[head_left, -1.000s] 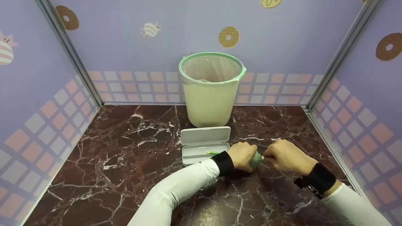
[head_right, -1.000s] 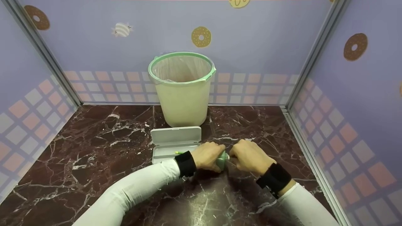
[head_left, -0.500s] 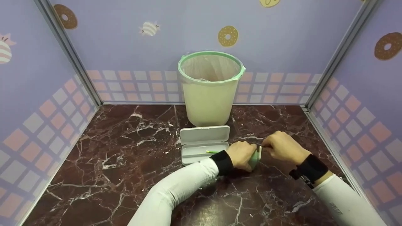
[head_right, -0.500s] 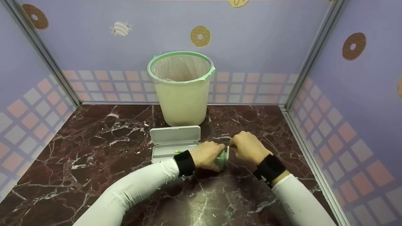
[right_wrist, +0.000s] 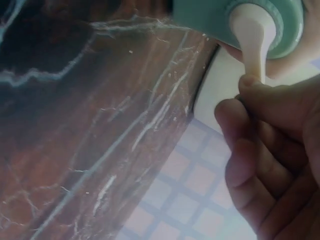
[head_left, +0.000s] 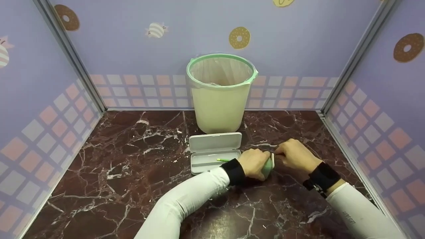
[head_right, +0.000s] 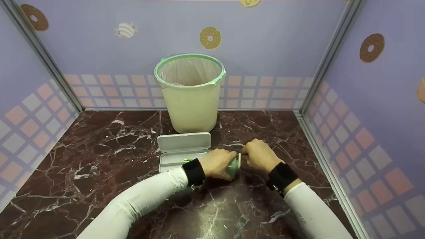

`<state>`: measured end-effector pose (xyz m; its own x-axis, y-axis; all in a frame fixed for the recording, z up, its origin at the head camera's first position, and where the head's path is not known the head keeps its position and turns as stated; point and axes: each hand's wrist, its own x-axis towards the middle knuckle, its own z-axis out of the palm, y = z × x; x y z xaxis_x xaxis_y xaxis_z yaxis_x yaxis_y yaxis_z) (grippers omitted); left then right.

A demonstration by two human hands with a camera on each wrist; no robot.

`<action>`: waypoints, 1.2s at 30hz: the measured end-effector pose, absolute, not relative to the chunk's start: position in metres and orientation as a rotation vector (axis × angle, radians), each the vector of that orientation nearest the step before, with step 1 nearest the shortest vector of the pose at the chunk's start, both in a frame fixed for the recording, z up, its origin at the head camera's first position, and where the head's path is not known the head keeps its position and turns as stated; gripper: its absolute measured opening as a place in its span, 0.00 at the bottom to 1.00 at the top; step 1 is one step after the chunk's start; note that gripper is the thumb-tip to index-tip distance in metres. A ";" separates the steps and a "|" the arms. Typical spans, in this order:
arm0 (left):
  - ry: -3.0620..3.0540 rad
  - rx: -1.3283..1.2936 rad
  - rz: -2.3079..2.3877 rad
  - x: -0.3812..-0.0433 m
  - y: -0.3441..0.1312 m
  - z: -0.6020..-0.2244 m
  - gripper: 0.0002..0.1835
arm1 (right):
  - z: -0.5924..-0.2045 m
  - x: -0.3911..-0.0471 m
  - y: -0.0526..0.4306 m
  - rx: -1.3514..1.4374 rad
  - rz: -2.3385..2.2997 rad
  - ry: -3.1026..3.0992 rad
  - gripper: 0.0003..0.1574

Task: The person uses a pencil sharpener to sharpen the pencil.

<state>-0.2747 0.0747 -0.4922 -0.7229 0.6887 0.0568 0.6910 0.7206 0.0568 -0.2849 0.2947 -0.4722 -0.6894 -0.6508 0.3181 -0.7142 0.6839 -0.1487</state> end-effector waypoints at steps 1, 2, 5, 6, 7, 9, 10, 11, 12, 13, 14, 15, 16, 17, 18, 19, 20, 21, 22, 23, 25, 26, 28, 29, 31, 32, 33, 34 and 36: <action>-2.886 -1.160 -0.121 -0.275 0.074 -0.492 0.34 | -0.474 -0.284 0.295 1.096 0.384 -2.640 0.16; -2.886 -1.162 -0.122 -0.275 0.074 -0.492 0.34 | -0.475 -0.283 0.295 1.093 0.385 -2.627 0.16; -2.884 -1.160 -0.117 -0.275 0.074 -0.492 0.35 | -0.479 -0.281 0.295 1.070 0.374 -2.598 0.15; -2.882 -1.160 -0.112 -0.275 0.075 -0.492 0.35 | -0.480 -0.280 0.295 1.060 0.368 -2.594 0.14; -2.883 -1.158 -0.104 -0.275 0.074 -0.492 0.35 | -0.481 -0.280 0.294 1.051 0.362 -2.594 0.13; -2.882 -1.154 -0.096 -0.276 0.073 -0.492 0.35 | -0.484 -0.281 0.292 1.032 0.343 -2.604 0.12; -2.881 -1.154 -0.094 -0.276 0.073 -0.493 0.36 | -0.485 -0.282 0.290 1.027 0.334 -2.616 0.13; -2.880 -1.152 -0.093 -0.276 0.073 -0.493 0.36 | -0.487 -0.282 0.289 1.022 0.331 -2.637 0.14; -2.880 -1.152 -0.094 -0.276 0.073 -0.492 0.35 | -0.489 -0.283 0.288 1.026 0.330 -2.660 0.16; -2.879 -1.151 -0.098 -0.275 0.073 -0.492 0.35 | -0.492 -0.283 0.287 1.032 0.330 -2.685 0.18; -2.878 -1.152 -0.102 -0.275 0.073 -0.492 0.35 | -0.494 -0.283 0.286 1.034 0.329 -2.710 0.21; -2.875 -1.154 -0.102 -0.274 0.073 -0.491 0.35 | -0.497 -0.282 0.286 1.033 0.334 -2.736 0.24; -2.873 -1.153 -0.102 -0.274 0.074 -0.491 0.35 | -0.499 -0.281 0.286 1.031 0.346 -2.760 0.26; -2.870 -1.153 -0.103 -0.273 0.074 -0.490 0.35 | -0.501 -0.280 0.285 1.026 0.361 -2.782 0.28; -2.868 -1.152 -0.102 -0.273 0.074 -0.490 0.35 | -0.503 -0.278 0.285 1.020 0.376 -2.799 0.29; -2.866 -1.152 -0.099 -0.273 0.074 -0.490 0.35 | -0.503 -0.276 0.284 1.010 0.385 -2.811 0.30; -2.864 -1.152 -0.095 -0.273 0.074 -0.490 0.35 | -0.503 -0.275 0.284 0.998 0.397 -2.823 0.30; -2.863 -1.150 -0.096 -0.272 0.074 -0.490 0.35 | -0.503 -0.273 0.284 0.993 0.409 -2.833 0.31; -2.864 -1.147 -0.098 -0.272 0.074 -0.490 0.35 | -0.502 -0.272 0.283 0.998 0.415 -2.832 0.31; -2.864 -1.144 -0.100 -0.272 0.074 -0.490 0.35 | -0.501 -0.272 0.283 1.010 0.421 -2.830 0.30; -2.866 -1.137 -0.102 -0.272 0.074 -0.491 0.35 | -0.500 -0.272 0.284 1.044 0.422 -2.818 0.30; -2.866 -1.132 -0.106 -0.271 0.074 -0.491 0.35 | -0.500 -0.272 0.284 1.065 0.429 -2.817 0.30; -2.867 -1.126 -0.110 -0.271 0.074 -0.491 0.35 | -0.500 -0.272 0.285 1.104 0.457 -2.818 0.28; -2.868 -1.123 -0.114 -0.271 0.075 -0.491 0.34 | -0.500 -0.272 0.286 1.120 0.479 -2.828 0.28; -2.870 -1.117 -0.116 -0.271 0.075 -0.491 0.34 | -0.500 -0.272 0.287 1.145 0.539 -2.864 0.26; -2.872 -1.116 -0.118 -0.271 0.075 -0.491 0.34 | -0.500 -0.272 0.288 1.155 0.569 -2.886 0.24; -2.874 -1.114 -0.119 -0.271 0.075 -0.491 0.33 | -0.500 -0.271 0.289 1.165 0.594 -2.901 0.23; -2.877 -1.109 -0.120 -0.271 0.075 -0.490 0.33 | -0.499 -0.271 0.289 1.174 0.616 -2.916 0.21; -2.885 -1.099 -0.116 -0.272 0.075 -0.489 0.33 | -0.498 -0.270 0.290 1.194 0.657 -2.942 0.18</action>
<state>-0.2715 0.0746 -0.4893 -0.7458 0.6619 0.0755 0.6658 0.7443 0.0512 -0.2702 0.2899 -0.4981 -0.7242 -0.6871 0.0577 -0.6464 0.6474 -0.4038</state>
